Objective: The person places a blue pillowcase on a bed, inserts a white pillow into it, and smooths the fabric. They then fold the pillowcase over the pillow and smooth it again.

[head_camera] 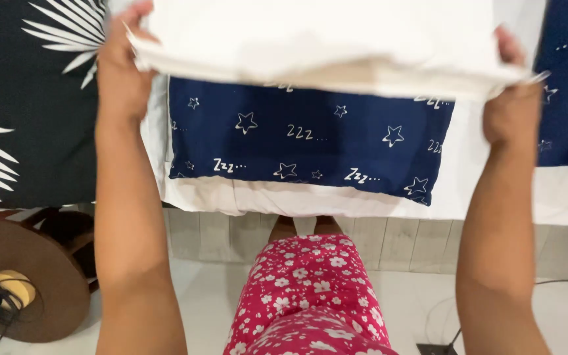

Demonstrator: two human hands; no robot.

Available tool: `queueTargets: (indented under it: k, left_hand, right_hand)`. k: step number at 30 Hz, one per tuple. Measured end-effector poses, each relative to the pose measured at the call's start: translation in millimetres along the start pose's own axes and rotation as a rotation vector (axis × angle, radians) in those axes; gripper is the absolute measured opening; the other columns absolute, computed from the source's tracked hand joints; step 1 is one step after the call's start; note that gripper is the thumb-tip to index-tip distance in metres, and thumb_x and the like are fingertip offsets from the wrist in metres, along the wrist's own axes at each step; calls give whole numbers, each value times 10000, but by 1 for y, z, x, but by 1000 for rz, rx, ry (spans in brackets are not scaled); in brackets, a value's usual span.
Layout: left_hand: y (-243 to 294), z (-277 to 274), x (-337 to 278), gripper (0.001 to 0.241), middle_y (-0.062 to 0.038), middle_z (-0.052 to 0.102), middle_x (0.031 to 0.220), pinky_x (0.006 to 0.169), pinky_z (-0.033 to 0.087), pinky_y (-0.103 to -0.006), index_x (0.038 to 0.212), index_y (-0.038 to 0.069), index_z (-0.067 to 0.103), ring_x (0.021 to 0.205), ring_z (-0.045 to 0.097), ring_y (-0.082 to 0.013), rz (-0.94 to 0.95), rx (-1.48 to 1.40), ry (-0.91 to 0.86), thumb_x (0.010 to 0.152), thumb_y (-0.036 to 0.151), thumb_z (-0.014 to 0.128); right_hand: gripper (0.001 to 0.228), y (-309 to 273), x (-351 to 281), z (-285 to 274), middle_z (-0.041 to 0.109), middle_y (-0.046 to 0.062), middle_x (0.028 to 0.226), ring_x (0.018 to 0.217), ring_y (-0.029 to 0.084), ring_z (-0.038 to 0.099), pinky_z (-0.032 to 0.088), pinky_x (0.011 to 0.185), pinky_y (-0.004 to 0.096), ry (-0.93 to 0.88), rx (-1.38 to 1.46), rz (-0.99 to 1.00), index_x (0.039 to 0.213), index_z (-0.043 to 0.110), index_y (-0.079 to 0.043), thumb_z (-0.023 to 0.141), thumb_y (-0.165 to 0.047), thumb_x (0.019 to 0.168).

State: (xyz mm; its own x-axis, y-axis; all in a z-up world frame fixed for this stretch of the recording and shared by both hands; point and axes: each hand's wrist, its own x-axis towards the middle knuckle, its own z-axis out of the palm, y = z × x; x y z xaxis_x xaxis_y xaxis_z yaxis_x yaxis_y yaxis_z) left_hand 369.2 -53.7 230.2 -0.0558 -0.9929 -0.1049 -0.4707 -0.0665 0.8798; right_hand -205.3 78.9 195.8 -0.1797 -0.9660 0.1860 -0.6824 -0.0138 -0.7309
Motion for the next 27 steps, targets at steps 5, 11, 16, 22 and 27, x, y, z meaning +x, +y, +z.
queueTargets:
  k: [5,11,16,22,27]
  left_hand:
    - [-123,33,-91,339,-200,502,1534,1187,346,-471,930,182,771,1417,411,-413,170,310,-121,693,-50,841]
    - [-181,78,-147,360,-93,602,1533,1225,405,-451,834,243,806,1452,475,-376,-143,514,78,852,-71,630]
    - [-70,205,-138,256,-98,551,1465,1223,314,-500,1107,143,631,1462,385,-337,52,544,280,878,53,559]
    - [24,404,-141,629,-54,247,1707,1333,89,-610,1618,152,319,1607,159,-240,367,478,-262,1082,450,456]
    - [-48,374,-110,650,10,190,1737,1321,118,-550,1659,201,197,1628,144,-204,320,597,-295,1107,440,443]
  right_hand:
    - [516,9,-111,47,660,194,1268,1164,229,646,494,1049,309,-145,62,701,1453,562,-220,519,-11,983]
    - [485,56,-176,70,669,120,1427,1368,303,583,450,1166,337,9,-125,605,805,790,-109,452,223,703]
    - [295,4,-131,105,595,89,1518,1494,335,418,300,1269,481,29,-351,271,1244,714,-131,599,22,1019]
    - [615,2,-100,172,93,121,1778,1622,372,20,-28,1282,607,-375,-690,419,1729,222,-194,381,-447,1191]
    - [694,14,-112,182,-5,89,1788,1625,326,-67,-76,1281,608,-458,-761,508,1749,108,-228,322,-516,1156]
